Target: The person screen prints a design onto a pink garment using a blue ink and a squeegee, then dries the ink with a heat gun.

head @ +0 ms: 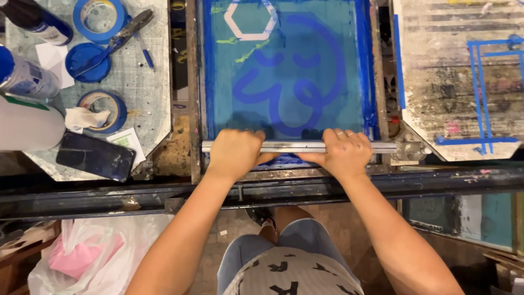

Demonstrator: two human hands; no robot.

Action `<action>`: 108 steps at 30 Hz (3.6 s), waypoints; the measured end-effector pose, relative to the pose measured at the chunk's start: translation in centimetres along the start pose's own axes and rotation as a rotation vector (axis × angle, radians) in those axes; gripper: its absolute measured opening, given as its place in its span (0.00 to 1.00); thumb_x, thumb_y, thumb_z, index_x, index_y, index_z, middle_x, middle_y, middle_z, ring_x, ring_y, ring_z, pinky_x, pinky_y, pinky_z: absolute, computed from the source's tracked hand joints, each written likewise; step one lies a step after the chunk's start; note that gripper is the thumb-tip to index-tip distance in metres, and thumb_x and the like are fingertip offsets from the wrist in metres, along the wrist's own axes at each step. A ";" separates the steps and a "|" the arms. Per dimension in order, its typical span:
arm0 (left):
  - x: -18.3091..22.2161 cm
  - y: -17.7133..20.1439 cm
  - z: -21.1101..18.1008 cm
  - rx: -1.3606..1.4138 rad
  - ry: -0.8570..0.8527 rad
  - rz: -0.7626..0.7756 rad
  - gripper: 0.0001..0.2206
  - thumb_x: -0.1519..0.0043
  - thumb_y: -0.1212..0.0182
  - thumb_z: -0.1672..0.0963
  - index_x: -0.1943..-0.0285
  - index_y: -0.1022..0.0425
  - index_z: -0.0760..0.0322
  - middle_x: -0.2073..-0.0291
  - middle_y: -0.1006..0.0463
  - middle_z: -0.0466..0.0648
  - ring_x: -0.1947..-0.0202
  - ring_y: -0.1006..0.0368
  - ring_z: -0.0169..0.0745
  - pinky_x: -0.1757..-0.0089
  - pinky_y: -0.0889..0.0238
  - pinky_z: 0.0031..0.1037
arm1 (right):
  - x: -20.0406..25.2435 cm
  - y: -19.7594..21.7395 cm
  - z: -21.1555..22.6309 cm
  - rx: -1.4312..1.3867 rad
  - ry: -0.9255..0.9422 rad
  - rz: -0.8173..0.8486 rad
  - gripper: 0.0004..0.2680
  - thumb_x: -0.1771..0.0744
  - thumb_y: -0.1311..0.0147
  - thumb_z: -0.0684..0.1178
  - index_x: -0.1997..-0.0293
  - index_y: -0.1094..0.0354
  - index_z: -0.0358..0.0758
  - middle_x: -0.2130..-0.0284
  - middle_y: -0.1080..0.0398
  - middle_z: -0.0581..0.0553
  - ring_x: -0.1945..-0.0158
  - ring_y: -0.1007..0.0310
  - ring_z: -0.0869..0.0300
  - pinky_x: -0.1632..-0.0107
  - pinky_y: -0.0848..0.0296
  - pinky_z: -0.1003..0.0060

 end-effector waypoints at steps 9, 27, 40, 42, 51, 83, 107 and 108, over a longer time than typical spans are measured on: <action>-0.6 0.6 0.8 0.074 0.087 0.196 0.25 0.44 0.36 0.38 0.61 0.17 0.59 0.74 0.17 0.54 0.68 0.17 0.58 0.63 0.25 0.46 | -2.9 1.5 0.5 -0.047 0.083 0.053 0.28 0.44 0.46 0.88 0.77 0.38 0.51 0.83 0.31 0.51 0.75 0.24 0.53 0.65 0.29 0.61; -27.8 1.7 20.1 -0.014 0.252 0.034 0.28 0.50 0.35 0.35 0.59 0.17 0.53 0.68 0.15 0.50 0.60 0.17 0.58 0.58 0.25 0.47 | -28.4 -16.8 -10.4 -0.127 0.077 -0.012 0.26 0.44 0.43 0.84 0.75 0.33 0.47 0.81 0.28 0.48 0.71 0.21 0.49 0.65 0.26 0.53; -27.8 5.9 19.1 -0.249 0.151 -0.473 0.22 0.52 0.33 0.41 0.55 0.17 0.50 0.60 0.18 0.54 0.50 0.22 0.56 0.60 0.25 0.38 | -29.7 -21.1 -13.1 -0.012 0.075 0.346 0.22 0.38 0.46 0.79 0.57 0.22 0.54 0.44 0.25 0.52 0.37 0.31 0.46 0.35 0.40 0.38; -30.4 7.4 21.3 -0.181 0.168 -0.519 0.36 0.61 0.30 0.32 0.49 0.14 0.46 0.52 0.17 0.58 0.47 0.22 0.58 0.60 0.24 0.37 | -32.7 -21.4 -14.9 -0.026 -0.001 0.415 0.25 0.40 0.48 0.84 0.64 0.19 0.54 0.45 0.23 0.53 0.38 0.30 0.45 0.34 0.45 0.33; -30.1 0.1 21.9 -0.058 0.210 0.086 0.28 0.49 0.36 0.35 0.63 0.14 0.57 0.71 0.15 0.53 0.61 0.16 0.59 0.59 0.24 0.44 | -27.9 -19.8 -14.0 0.013 -0.022 0.149 0.29 0.46 0.48 0.89 0.76 0.31 0.50 0.81 0.26 0.49 0.73 0.21 0.50 0.66 0.27 0.56; 0.2 -1.4 1.7 -0.015 0.004 0.255 0.21 0.40 0.37 0.41 0.61 0.19 0.58 0.76 0.18 0.50 0.69 0.17 0.55 0.63 0.24 0.44 | 0.5 -0.7 -2.5 0.024 -0.014 0.034 0.30 0.45 0.45 0.92 0.77 0.37 0.53 0.84 0.32 0.55 0.74 0.24 0.56 0.63 0.31 0.63; -12.6 21.2 4.2 -0.111 -0.266 -0.589 0.43 0.47 0.45 0.28 0.44 0.18 0.59 0.52 0.16 0.46 0.51 0.24 0.56 0.54 0.34 0.45 | -16.1 -1.5 -11.1 -0.408 -0.265 0.845 0.23 0.36 0.51 0.78 0.57 0.26 0.49 0.83 0.35 0.48 0.78 0.39 0.56 0.72 0.45 0.61; -10.9 22.5 4.1 -0.123 -0.257 -0.598 0.43 0.47 0.45 0.28 0.44 0.18 0.59 0.52 0.16 0.46 0.51 0.24 0.56 0.54 0.34 0.45 | -15.8 -3.0 -12.3 -0.409 -0.251 0.836 0.23 0.36 0.51 0.78 0.57 0.26 0.49 0.83 0.35 0.48 0.78 0.39 0.56 0.72 0.45 0.61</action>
Point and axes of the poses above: each hand's wrist, its own x-axis away from the middle knuckle, its own y-axis out of the back of the hand, z = x × y, the point moved 10 cm from there along -x, towards the middle knuckle
